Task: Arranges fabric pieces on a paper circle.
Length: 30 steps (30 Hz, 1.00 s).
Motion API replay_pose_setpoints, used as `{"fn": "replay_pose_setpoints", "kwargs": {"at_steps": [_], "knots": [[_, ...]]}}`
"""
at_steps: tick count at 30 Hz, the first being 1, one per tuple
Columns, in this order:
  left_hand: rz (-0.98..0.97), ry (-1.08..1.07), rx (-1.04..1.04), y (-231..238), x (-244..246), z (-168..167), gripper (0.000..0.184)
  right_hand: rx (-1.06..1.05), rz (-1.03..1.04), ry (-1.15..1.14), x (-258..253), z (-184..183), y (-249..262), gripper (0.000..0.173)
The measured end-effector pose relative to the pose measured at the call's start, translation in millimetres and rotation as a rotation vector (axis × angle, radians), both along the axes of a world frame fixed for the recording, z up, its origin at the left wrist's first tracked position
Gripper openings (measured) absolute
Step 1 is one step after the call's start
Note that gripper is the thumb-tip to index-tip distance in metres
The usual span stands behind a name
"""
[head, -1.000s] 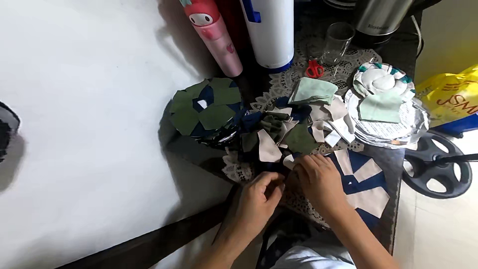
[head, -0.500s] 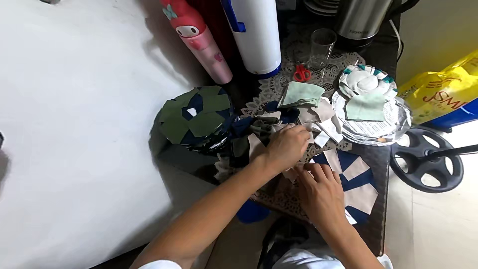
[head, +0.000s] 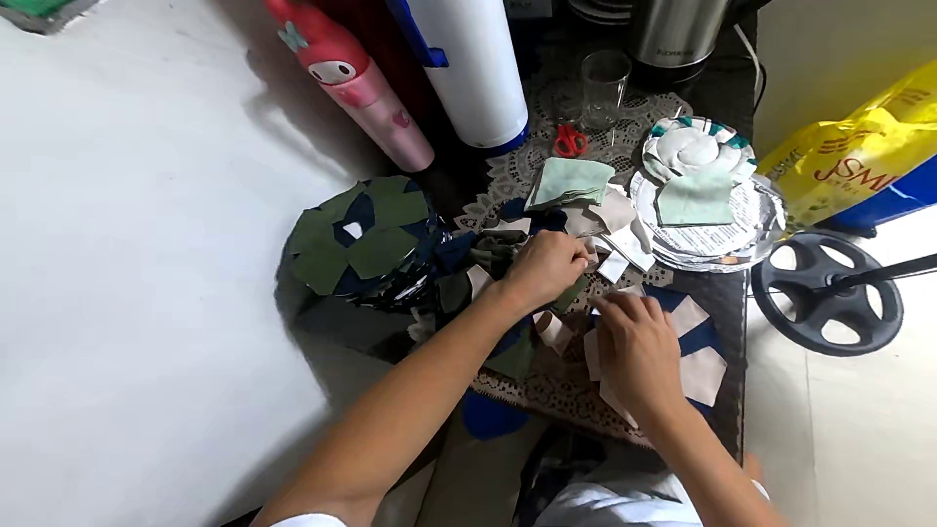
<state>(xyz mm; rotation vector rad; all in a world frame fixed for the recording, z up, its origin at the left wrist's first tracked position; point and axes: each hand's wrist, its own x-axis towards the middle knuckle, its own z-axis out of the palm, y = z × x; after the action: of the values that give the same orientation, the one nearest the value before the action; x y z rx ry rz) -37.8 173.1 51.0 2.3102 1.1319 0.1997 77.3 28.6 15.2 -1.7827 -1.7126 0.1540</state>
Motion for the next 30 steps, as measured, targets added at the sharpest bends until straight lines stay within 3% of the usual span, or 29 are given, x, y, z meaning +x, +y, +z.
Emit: {"fn": "replay_pose_setpoints", "kwargs": {"at_steps": [11,15,19,22,26,30], "knots": [[0.004,0.06,-0.031,4.4,7.3,10.0,0.006,-0.047,-0.061,-0.109,7.5,-8.0,42.0,0.027],[0.154,-0.174,-0.17,13.0,-4.7,20.3,0.013,-0.081,-0.047,-0.131,11.1,-10.4,42.8,0.024],[0.301,-0.516,-0.482,11.5,-19.8,31.8,0.006,-0.07,-0.033,-0.134,12.3,-10.8,45.0,0.024],[0.306,-0.589,-0.614,-2.7,-26.5,40.1,0.009,-0.114,-0.015,-0.105,15.3,-4.7,45.0,0.025],[0.245,-0.625,-0.694,-24.4,-28.1,44.9,0.01,-0.059,-0.024,0.18,31.2,19.2,26.1,0.03],[0.091,-0.6,-0.661,-60.6,-25.9,41.1,0.009,-0.192,0.111,0.696,51.2,54.4,-11.3,0.03]]}}
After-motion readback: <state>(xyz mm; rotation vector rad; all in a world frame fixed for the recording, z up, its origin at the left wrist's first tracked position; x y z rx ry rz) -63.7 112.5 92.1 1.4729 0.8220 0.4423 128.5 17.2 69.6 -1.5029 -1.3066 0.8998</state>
